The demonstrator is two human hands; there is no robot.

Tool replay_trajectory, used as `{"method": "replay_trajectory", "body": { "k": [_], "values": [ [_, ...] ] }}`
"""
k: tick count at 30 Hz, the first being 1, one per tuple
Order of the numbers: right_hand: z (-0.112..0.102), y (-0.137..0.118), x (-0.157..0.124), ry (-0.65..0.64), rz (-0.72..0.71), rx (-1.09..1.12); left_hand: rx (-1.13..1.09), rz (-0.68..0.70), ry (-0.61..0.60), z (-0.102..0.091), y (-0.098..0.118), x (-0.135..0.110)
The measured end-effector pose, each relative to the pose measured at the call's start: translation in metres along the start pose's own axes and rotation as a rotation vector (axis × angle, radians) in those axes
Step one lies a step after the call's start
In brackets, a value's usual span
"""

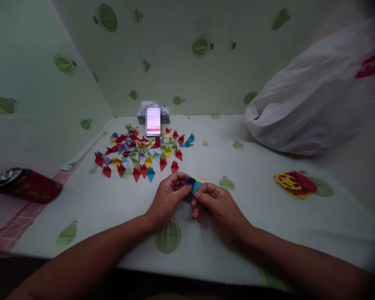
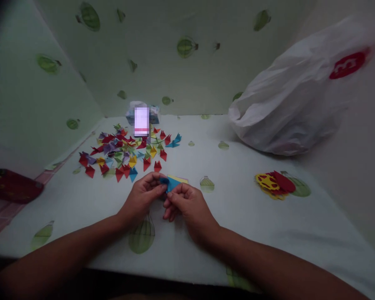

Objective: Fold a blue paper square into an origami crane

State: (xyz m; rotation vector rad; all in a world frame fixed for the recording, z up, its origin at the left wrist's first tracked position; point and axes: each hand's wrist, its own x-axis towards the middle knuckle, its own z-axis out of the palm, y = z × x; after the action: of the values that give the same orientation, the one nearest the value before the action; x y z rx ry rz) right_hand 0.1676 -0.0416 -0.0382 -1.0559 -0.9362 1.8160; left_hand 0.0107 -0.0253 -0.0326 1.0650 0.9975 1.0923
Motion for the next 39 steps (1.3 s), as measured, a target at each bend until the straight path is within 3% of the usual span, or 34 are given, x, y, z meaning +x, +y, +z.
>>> {"method": "replay_trajectory", "body": {
  "k": [6, 11, 14, 20, 39],
  "values": [
    [-0.003, 0.0, 0.002, -0.055, -0.045, -0.133, 0.008, -0.02, 0.043, -0.004, 0.002, 0.003],
    [-0.013, -0.013, 0.005, 0.07, -0.382, -0.45, -0.005, -0.134, -0.003, -0.008, 0.008, 0.004],
    [-0.017, -0.017, 0.009, 0.075, -0.495, -0.574, -0.013, -0.217, -0.065, -0.007, 0.011, 0.003],
    [-0.018, -0.015, 0.012, -0.006, -0.436, -0.622, -0.002, -0.248, -0.115, -0.005, 0.011, 0.002],
    [-0.019, -0.018, 0.01, -0.066, -0.311, -0.406, 0.036, -0.186, -0.17, -0.006, 0.009, 0.001]
  ]
}}
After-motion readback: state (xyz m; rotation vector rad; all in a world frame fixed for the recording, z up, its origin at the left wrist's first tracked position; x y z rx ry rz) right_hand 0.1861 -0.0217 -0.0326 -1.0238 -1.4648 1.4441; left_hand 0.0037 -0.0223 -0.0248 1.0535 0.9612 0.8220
